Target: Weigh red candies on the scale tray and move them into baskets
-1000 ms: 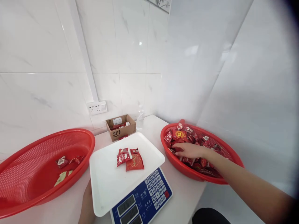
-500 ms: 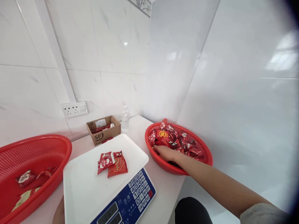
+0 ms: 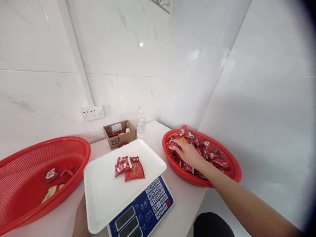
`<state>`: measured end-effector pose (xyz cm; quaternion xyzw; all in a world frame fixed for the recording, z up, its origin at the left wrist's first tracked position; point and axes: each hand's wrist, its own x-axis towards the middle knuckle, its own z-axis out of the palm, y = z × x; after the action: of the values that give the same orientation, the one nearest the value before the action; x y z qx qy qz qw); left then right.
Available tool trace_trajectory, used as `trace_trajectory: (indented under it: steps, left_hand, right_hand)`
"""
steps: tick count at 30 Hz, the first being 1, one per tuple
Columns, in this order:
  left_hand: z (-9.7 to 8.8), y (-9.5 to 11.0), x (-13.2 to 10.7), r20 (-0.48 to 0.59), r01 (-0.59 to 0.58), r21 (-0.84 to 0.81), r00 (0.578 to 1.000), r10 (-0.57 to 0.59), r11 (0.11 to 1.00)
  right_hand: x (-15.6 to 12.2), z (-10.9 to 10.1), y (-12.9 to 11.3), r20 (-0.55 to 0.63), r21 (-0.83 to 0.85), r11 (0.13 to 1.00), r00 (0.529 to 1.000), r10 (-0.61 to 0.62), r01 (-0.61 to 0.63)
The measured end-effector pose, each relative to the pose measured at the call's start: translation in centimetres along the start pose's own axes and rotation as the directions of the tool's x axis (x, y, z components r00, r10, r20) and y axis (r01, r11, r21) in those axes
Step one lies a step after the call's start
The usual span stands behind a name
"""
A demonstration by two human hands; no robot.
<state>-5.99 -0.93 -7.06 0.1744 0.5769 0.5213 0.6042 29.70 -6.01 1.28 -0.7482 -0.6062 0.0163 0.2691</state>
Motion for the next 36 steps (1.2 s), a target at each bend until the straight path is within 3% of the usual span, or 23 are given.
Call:
trace_trajectory:
  steps: [2,5,7,11,20,25,28,32,36]
  left_hand:
    - [0.2,0.4,-0.6,-0.044,0.03,0.006,0.999,-0.03,1.0]
    - [0.3,0.5,-0.8,-0.005,0.014,-0.013,1.0,-0.014,1.0]
    - [0.2,0.3,-0.7,0.046,-0.021,-0.009,0.999,0.021,1.0]
    - [0.0,0.2,-0.8,0.086,-0.06,0.005,0.994,0.06,0.998]
    - [-0.5,-0.1,-0.5,0.148,-0.161,0.039,0.977,0.153,0.986]
    - [-0.4,-0.3,-0.2,0.165,-0.064,-0.058,0.984,0.073,0.996]
    - [-0.5,-0.5,0.0,0.179,-0.045,-0.08,0.982,0.059,0.996]
    - [-0.8,-0.8,0.4,0.207,-0.042,-0.092,0.976,0.061,0.995]
    - [-1.1,-1.0,1.0,0.214,-0.086,-0.059,0.972,0.097,0.995]
  right_hand:
    - [-0.9,0.3,-2.1,-0.02,0.096,0.993,0.997,-0.068,0.07]
    - [-2.1,1.9,-5.2,-0.002,0.19,0.963,0.981,-0.195,0.192]
    - [-2.6,3.3,-6.6,0.11,0.217,0.947,0.959,-0.263,0.235]
    - [-3.4,5.1,-8.2,0.383,0.244,0.942,0.869,-0.312,0.23]
    - [-3.0,6.9,-9.2,0.438,0.19,0.96,0.857,-0.272,0.208]
    - [-1.4,7.8,-8.6,0.421,0.269,0.948,0.865,-0.275,0.17]
    - [-0.7,7.7,-8.3,0.421,0.327,0.932,0.86,-0.289,0.153]
    - [-0.6,6.9,-8.2,0.423,0.281,0.956,0.883,-0.201,0.083]
    - [-0.8,6.0,-8.3,0.469,0.301,0.944,0.84,-0.273,0.139]
